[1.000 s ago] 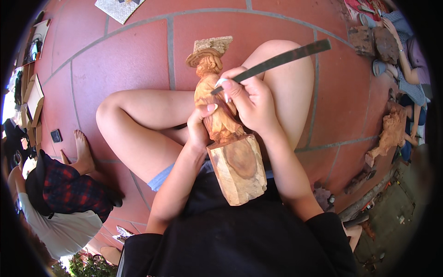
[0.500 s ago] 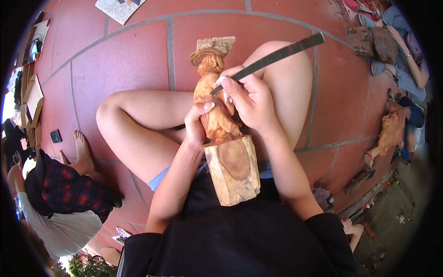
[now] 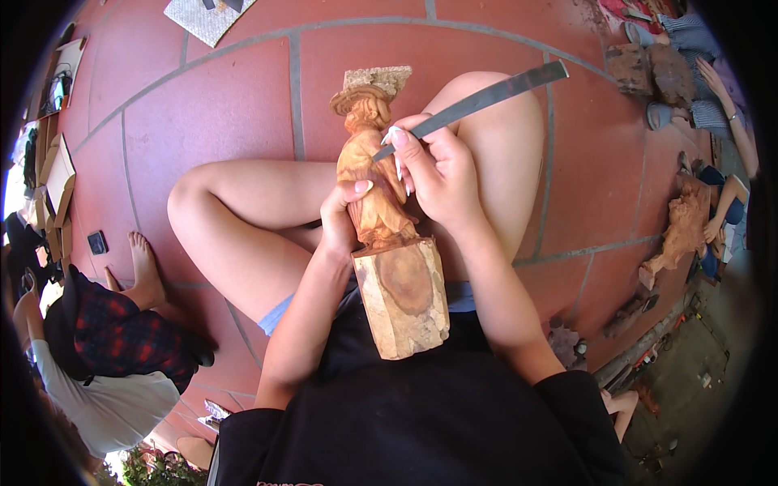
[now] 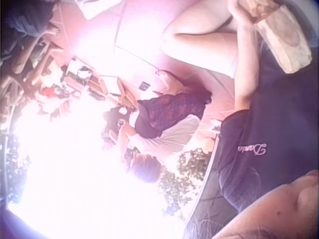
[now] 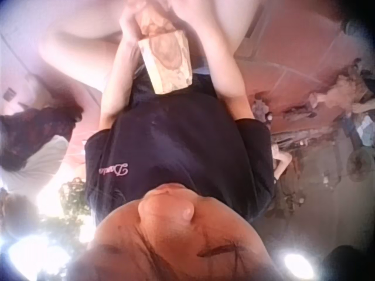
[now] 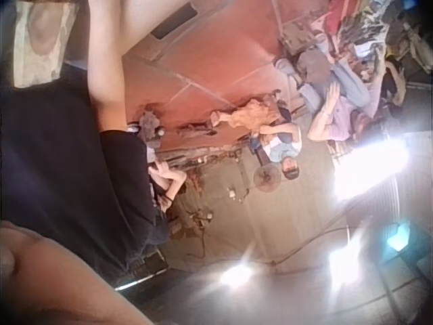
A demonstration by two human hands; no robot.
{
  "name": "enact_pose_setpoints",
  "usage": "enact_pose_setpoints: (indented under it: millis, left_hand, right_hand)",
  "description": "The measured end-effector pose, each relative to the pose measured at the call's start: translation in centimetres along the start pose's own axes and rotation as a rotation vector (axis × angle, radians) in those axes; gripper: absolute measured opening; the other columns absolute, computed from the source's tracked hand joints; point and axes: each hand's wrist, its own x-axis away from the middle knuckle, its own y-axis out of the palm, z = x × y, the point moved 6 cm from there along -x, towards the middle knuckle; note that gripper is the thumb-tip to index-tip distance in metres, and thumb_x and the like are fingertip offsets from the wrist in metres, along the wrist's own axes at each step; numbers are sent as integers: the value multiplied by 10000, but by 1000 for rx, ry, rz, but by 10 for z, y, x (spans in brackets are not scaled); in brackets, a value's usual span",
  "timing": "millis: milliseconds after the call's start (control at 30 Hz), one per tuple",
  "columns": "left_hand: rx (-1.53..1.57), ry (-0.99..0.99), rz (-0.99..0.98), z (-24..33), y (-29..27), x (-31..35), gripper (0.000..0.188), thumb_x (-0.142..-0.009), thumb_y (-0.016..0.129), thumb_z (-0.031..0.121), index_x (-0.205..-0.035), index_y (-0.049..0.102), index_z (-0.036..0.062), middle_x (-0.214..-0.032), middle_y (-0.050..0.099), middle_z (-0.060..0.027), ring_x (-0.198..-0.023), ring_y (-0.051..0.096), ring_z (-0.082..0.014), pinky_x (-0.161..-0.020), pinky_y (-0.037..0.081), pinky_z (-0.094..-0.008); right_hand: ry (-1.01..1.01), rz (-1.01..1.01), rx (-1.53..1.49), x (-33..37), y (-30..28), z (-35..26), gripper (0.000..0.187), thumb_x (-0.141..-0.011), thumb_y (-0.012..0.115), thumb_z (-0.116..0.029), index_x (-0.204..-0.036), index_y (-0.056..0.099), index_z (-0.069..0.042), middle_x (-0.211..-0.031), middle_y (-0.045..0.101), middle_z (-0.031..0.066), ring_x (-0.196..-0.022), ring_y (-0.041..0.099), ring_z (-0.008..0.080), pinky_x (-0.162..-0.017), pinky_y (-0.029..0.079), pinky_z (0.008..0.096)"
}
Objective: The person sits cross-legged on a tiled floor and carves a wooden figurine using a metal file. They hold the wood in their left hand and file the surface with their right hand, rotating the piece to work on different sides.
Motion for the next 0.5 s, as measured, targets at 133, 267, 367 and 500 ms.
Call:
enact_pose_setpoints:
  millis: [133, 267, 367, 500]
  left_hand:
    - [-18, 13, 16, 1, 2, 1, 519, -747, 524, 254, -1175, 461, -33, -1001, 579, -161, -882, 598, -261, -776, 523, -375]
    - [-29, 10, 3, 1, 2, 0, 521, -745, 520, 259, -1169, 462, -38, -989, 577, -164, -881, 598, -267, -769, 530, -384]
    - [-7, -28, -49, 2, 0, 1, 526, -741, 519, 260, -1169, 461, -39, -989, 576, -165, -882, 598, -271, -776, 531, -390]
    - [-21, -49, -19, -1, -5, 1, 540, -736, 520, 267, -1175, 457, -41, -998, 571, -168, -886, 596, -274, -761, 540, -405]
  right_hand:
    - [-68, -28, -17, -1, 4, 0, 133, -926, 549, -113, -972, 566, 10, -714, 569, 4, -602, 499, 37, -528, 408, 190]
    - [-35, 6, 50, 0, -1, 1, 130, -921, 558, -104, -972, 568, 16, -730, 579, 10, -613, 507, 41, -537, 414, 192]
    - [1, -7, 2, 0, 0, 0, 125, -918, 560, -98, -967, 574, 16, -735, 586, 13, -618, 514, 43, -537, 419, 198]
    - [-85, -47, 26, -2, 6, -3, 124, -915, 566, -103, -962, 578, 10, -729, 587, 15, -612, 514, 45, -541, 422, 197]
